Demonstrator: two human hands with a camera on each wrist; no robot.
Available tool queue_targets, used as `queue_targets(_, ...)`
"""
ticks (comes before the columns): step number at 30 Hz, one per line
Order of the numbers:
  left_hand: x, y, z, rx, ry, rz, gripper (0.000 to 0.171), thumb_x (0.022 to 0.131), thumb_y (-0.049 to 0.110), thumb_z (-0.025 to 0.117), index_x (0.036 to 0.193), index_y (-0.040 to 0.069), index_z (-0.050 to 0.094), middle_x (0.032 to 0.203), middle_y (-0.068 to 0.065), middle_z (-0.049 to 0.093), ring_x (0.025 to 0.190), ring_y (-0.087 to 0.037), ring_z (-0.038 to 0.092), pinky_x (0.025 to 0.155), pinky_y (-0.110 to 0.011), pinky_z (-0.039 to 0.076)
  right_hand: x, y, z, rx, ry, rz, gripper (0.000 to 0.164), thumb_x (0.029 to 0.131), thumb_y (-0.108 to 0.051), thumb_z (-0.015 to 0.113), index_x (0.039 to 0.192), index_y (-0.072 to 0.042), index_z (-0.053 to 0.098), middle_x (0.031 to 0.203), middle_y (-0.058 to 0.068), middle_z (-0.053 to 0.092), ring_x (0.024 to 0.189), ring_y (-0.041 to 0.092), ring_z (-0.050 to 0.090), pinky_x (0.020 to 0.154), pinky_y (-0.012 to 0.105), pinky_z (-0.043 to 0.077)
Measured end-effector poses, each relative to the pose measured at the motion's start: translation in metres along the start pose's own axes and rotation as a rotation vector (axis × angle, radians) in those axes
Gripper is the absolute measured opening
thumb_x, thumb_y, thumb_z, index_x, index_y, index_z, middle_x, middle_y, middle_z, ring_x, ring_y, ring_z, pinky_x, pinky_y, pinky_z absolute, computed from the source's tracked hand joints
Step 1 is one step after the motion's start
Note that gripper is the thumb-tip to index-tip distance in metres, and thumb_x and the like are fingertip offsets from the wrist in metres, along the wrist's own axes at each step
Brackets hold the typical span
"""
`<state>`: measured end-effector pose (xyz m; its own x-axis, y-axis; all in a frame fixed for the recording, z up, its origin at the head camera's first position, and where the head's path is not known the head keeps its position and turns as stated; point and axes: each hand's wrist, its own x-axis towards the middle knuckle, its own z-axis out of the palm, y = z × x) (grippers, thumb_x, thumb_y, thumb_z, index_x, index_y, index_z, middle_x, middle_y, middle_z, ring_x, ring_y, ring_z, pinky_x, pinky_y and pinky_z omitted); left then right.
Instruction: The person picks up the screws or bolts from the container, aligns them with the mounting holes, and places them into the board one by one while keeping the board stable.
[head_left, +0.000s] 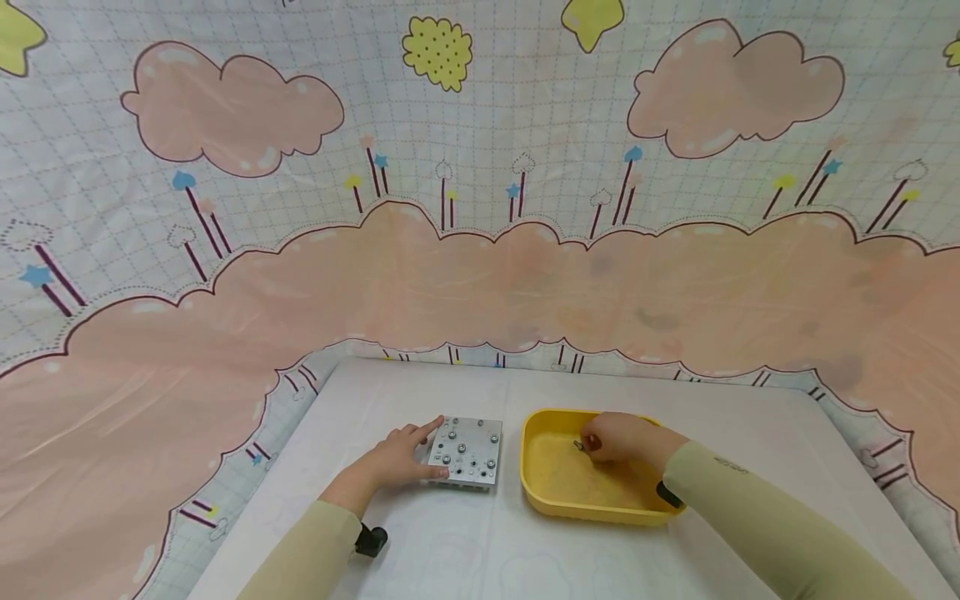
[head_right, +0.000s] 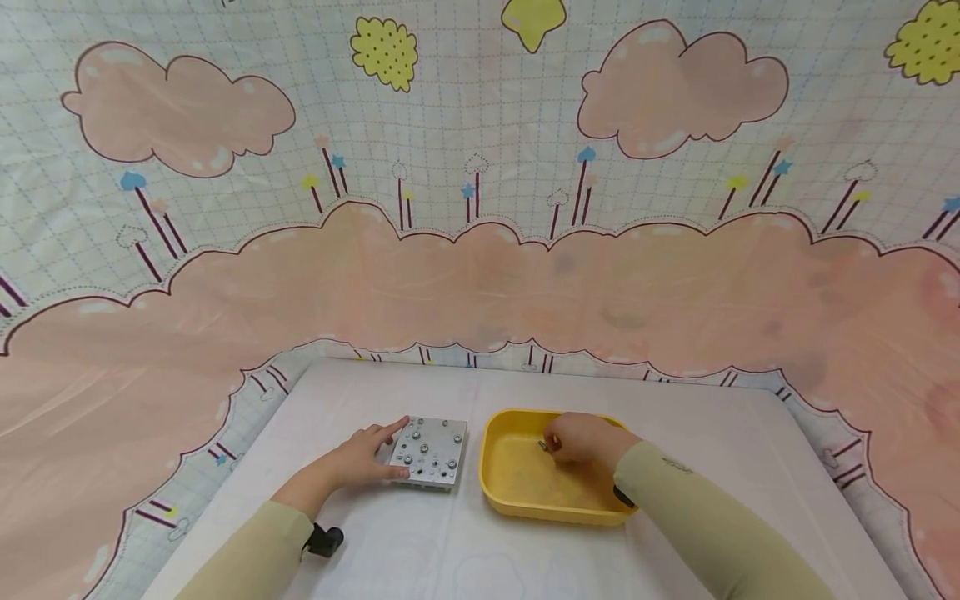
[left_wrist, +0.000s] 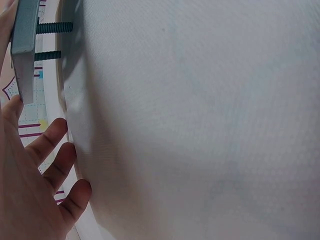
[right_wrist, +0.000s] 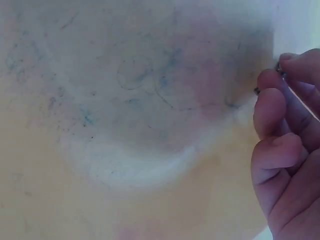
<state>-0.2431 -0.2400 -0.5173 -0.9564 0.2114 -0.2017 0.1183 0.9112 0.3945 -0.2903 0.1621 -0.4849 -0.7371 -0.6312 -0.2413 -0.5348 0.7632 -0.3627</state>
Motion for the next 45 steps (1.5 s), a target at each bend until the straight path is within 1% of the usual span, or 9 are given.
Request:
queue_targets(8, -0.003, 0.001, -0.002, -0.007, -0.001, 0.002, 0.099, 0.073, 0.067, 0.075, 0.156, 0.037, 0.03, 0.142, -0.01, 0.051, 0.13, -0.038, 0.045, 0.102, -0.066, 0.038, -0.003, -0.004, -0.005, 0.02, 0.053, -0.039, 0.016, 0.086, -0.008, 0.071, 0.081, -0.017, 0.059, 0.069, -0.008, 0.049, 0.069, 0.011, 0.048, 0.066, 0.029, 0.039)
queue_targets(16, -0.005, 0.003, -0.004, -0.012, -0.003, 0.0, 0.1, 0.073, 0.066, 0.076, 0.156, 0.037, 0.029, 0.142, -0.01, 0.051, 0.13, -0.037, 0.044, 0.102, -0.066, 0.038, 0.001, -0.011, -0.011, 0.065, 0.073, -0.038, 0.014, 0.088, -0.011, 0.073, 0.085, -0.016, 0.06, 0.074, -0.007, 0.054, 0.072, 0.012, 0.05, 0.066, 0.029, 0.045)
queue_targets(19, -0.004, 0.003, -0.004, -0.011, -0.005, 0.0, 0.101, 0.073, 0.067, 0.076, 0.156, 0.037, 0.029, 0.142, -0.01, 0.051, 0.13, -0.037, 0.044, 0.102, -0.066, 0.038, 0.002, -0.013, -0.016, 0.119, 0.1, -0.052, 0.013, 0.089, -0.012, 0.072, 0.086, -0.016, 0.06, 0.076, -0.007, 0.057, 0.072, 0.013, 0.053, 0.066, 0.027, 0.048)
queue_targets(24, -0.003, 0.001, -0.004, -0.005, -0.005, -0.001, 0.1, 0.073, 0.068, 0.075, 0.156, 0.037, 0.029, 0.142, -0.011, 0.051, 0.131, -0.038, 0.044, 0.103, -0.066, 0.037, 0.007, -0.018, -0.026, 0.269, 0.113, -0.078, 0.008, 0.091, -0.007, 0.068, 0.096, -0.006, 0.062, 0.082, -0.003, 0.062, 0.069, 0.016, 0.059, 0.062, 0.027, 0.052)
queue_targets(26, -0.003, 0.002, -0.004, -0.011, -0.006, 0.002, 0.1, 0.073, 0.067, 0.076, 0.156, 0.037, 0.029, 0.142, -0.011, 0.051, 0.131, -0.038, 0.044, 0.103, -0.067, 0.037, 0.01, -0.02, -0.029, 0.316, 0.114, -0.079, 0.01, 0.092, -0.007, 0.067, 0.1, -0.003, 0.063, 0.083, -0.001, 0.063, 0.068, 0.016, 0.059, 0.061, 0.027, 0.052)
queue_targets(30, -0.003, 0.003, -0.004, -0.022, -0.009, 0.005, 0.101, 0.073, 0.067, 0.076, 0.156, 0.036, 0.029, 0.142, -0.011, 0.052, 0.131, -0.038, 0.043, 0.103, -0.067, 0.036, 0.02, -0.028, -0.033, 0.375, 0.129, -0.062, 0.01, 0.093, -0.009, 0.068, 0.1, -0.004, 0.064, 0.085, 0.0, 0.062, 0.067, 0.016, 0.057, 0.06, 0.028, 0.053)
queue_targets(35, -0.004, 0.002, -0.003, -0.02, -0.009, -0.002, 0.099, 0.073, 0.067, 0.075, 0.156, 0.037, 0.029, 0.143, -0.01, 0.051, 0.131, -0.037, 0.043, 0.103, -0.066, 0.036, 0.036, -0.044, -0.034, 0.43, 0.132, -0.039, 0.007, 0.092, -0.011, 0.069, 0.095, -0.012, 0.063, 0.085, 0.001, 0.062, 0.068, 0.018, 0.057, 0.063, 0.03, 0.054)
queue_targets(42, -0.006, 0.004, -0.003, -0.021, -0.005, -0.001, 0.099, 0.074, 0.066, 0.076, 0.156, 0.037, 0.029, 0.141, -0.01, 0.052, 0.13, -0.037, 0.045, 0.102, -0.066, 0.038, 0.057, -0.071, -0.037, 0.512, 0.115, -0.037, 0.008, 0.092, -0.016, 0.07, 0.095, -0.014, 0.063, 0.088, 0.005, 0.067, 0.066, 0.026, 0.059, 0.07, 0.043, 0.055)
queue_targets(45, -0.007, 0.004, -0.003, -0.019, -0.004, -0.004, 0.1, 0.074, 0.066, 0.076, 0.157, 0.036, 0.028, 0.142, -0.01, 0.051, 0.13, -0.038, 0.044, 0.102, -0.067, 0.037, 0.068, -0.082, -0.037, 0.532, 0.107, -0.039, 0.008, 0.092, -0.016, 0.07, 0.096, -0.013, 0.063, 0.088, 0.005, 0.067, 0.066, 0.026, 0.059, 0.069, 0.04, 0.054)
